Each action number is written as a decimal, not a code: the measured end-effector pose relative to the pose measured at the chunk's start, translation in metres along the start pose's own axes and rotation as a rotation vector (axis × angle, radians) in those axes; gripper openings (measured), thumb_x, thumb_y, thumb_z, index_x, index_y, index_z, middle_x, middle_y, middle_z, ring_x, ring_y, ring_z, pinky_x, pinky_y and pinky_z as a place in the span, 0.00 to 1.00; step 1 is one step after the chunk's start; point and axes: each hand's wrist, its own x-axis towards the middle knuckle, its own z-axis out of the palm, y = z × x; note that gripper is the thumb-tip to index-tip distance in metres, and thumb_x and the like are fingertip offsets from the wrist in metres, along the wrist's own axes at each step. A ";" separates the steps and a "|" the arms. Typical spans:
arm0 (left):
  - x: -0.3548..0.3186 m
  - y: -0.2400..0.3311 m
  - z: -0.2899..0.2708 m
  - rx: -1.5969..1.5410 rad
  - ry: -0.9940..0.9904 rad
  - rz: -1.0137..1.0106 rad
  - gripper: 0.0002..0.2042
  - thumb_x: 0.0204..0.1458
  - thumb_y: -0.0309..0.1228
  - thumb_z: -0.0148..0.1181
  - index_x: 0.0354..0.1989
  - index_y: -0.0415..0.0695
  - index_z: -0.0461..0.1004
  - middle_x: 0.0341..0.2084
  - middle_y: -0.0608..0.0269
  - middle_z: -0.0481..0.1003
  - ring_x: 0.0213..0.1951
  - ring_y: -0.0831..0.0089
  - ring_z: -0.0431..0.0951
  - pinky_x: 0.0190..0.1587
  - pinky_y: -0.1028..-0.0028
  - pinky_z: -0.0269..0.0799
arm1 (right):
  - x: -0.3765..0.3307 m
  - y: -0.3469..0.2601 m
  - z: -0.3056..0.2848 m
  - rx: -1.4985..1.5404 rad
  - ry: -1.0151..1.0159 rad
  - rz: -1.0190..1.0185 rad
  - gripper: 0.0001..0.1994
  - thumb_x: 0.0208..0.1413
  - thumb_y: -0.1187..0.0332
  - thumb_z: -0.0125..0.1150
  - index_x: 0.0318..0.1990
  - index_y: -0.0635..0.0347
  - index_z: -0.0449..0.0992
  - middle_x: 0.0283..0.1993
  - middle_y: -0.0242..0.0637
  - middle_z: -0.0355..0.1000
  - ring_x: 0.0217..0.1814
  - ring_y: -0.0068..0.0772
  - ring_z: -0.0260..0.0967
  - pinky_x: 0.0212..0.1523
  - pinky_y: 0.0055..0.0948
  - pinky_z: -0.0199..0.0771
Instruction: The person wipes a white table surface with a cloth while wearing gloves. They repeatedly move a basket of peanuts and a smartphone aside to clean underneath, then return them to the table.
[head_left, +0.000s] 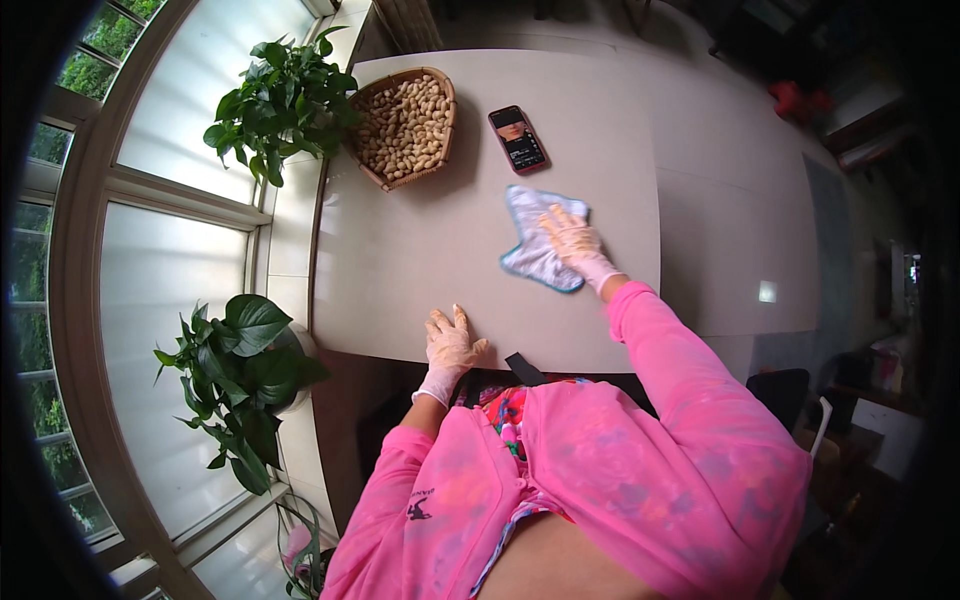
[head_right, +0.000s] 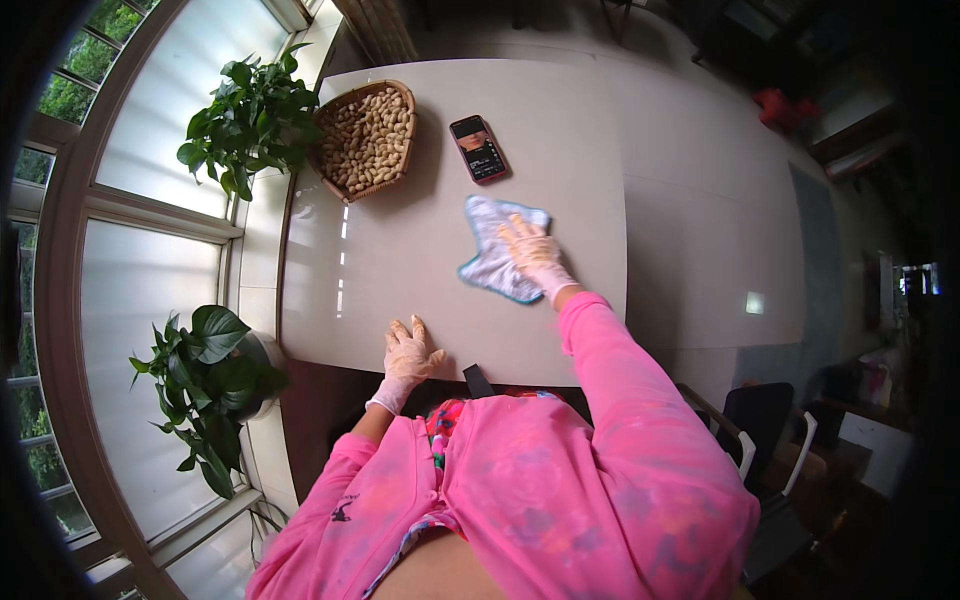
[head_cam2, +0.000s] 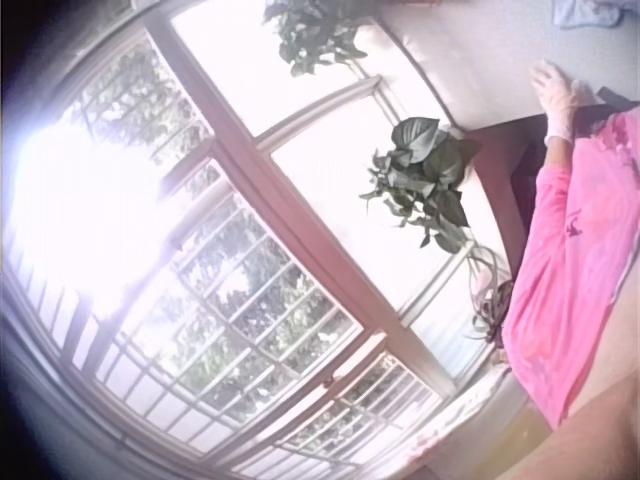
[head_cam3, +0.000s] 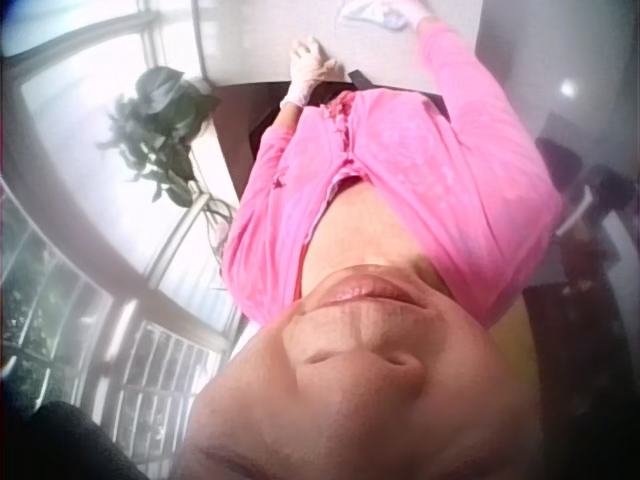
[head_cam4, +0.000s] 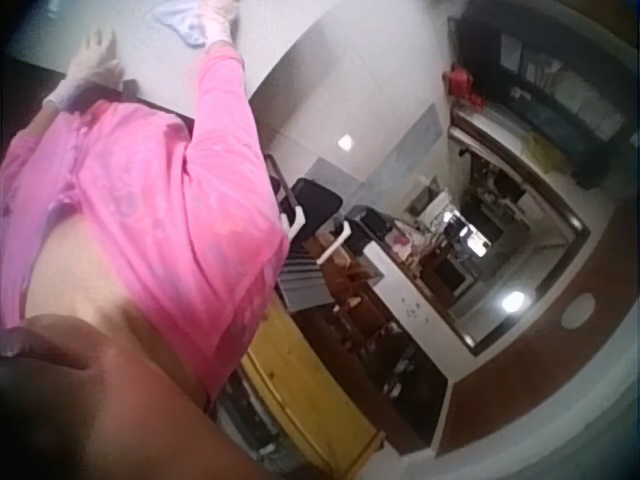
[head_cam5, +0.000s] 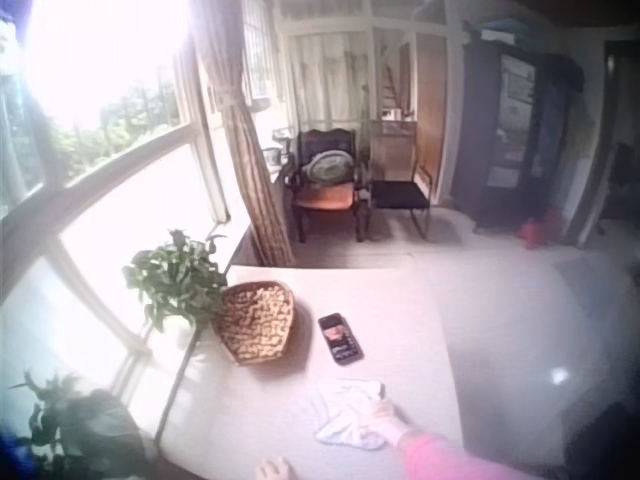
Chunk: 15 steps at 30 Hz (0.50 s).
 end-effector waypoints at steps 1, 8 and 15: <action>0.002 0.002 -0.002 0.010 -0.019 0.003 0.48 0.48 0.55 0.60 0.71 0.42 0.43 0.65 0.24 0.45 0.64 0.27 0.51 0.64 0.51 0.56 | -0.013 0.022 -0.001 -0.006 0.037 0.079 0.22 0.64 0.58 0.40 0.65 0.32 0.62 0.75 0.31 0.48 0.72 0.43 0.52 0.66 0.39 0.59; 0.001 0.001 -0.001 0.009 -0.043 -0.007 0.48 0.48 0.53 0.61 0.72 0.45 0.43 0.66 0.25 0.44 0.65 0.31 0.50 0.64 0.51 0.56 | -0.128 0.071 0.009 -0.161 0.099 0.348 0.26 0.62 0.55 0.44 0.68 0.39 0.58 0.74 0.31 0.48 0.68 0.41 0.55 0.64 0.48 0.59; 0.001 -0.008 0.007 -0.074 0.028 -0.034 0.41 0.52 0.47 0.59 0.71 0.46 0.47 0.66 0.30 0.48 0.66 0.36 0.51 0.65 0.53 0.56 | -0.209 0.030 0.046 -0.104 0.024 0.224 0.27 0.58 0.55 0.49 0.64 0.54 0.63 0.72 0.47 0.49 0.65 0.49 0.57 0.61 0.51 0.60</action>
